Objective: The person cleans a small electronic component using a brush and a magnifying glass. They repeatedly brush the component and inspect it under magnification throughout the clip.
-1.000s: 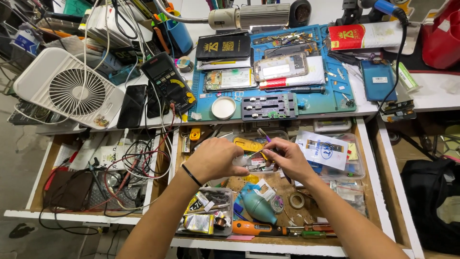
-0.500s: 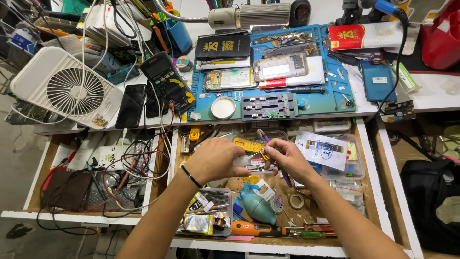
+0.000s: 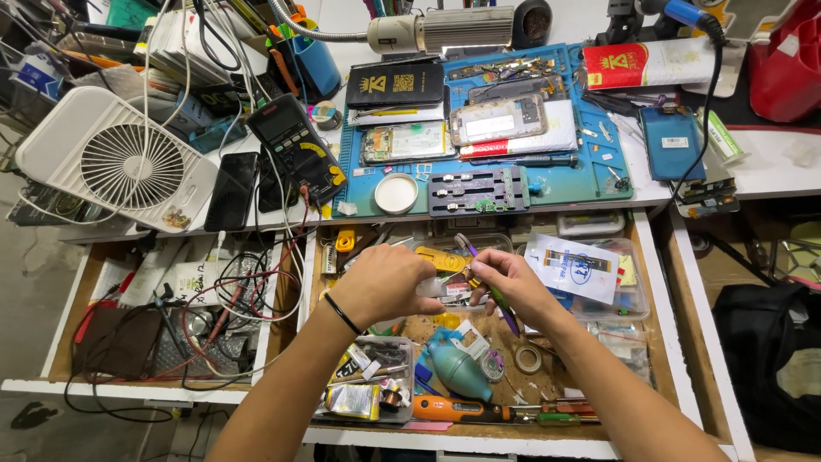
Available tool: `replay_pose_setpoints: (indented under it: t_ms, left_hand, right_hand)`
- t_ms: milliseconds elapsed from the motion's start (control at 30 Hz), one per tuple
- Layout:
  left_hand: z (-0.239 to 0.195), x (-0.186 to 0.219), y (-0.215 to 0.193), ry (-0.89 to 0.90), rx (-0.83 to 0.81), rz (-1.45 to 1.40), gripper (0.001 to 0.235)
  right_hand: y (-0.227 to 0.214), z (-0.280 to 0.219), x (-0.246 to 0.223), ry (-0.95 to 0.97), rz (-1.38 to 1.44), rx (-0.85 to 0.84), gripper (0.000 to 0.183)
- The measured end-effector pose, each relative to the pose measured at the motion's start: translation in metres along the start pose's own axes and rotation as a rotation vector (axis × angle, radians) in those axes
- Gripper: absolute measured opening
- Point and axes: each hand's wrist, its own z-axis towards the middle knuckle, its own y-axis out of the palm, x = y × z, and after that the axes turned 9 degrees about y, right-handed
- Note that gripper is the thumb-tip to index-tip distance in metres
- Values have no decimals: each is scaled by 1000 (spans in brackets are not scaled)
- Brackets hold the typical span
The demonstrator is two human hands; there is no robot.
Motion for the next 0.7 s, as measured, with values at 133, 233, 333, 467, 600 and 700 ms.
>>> replay_pose_setpoints:
  t_ms: [133, 233, 333, 467, 600, 700]
  left_hand:
    - [-3, -2, 0, 3, 4, 1, 49]
    - [-4, -4, 0, -3, -2, 16, 49]
    - [-6, -5, -3, -2, 14, 20, 50]
    - [-8, -5, -4, -13, 27, 11, 49]
    - [-5, -8, 1, -4, 24, 16, 50]
    - [-5, -8, 1, 3, 22, 22, 50]
  right_hand:
    - [0, 0, -1, -1, -18, 3, 23]
    - [1, -1, -2, -36, -34, 11, 21]
    - [2, -2, -5, -92, -98, 22, 19]
    - [3, -3, -7, -195, -204, 43, 16]
    - [2, -3, -7, -299, -278, 55, 14]
    - [1, -3, -5, -334, -302, 56, 13]
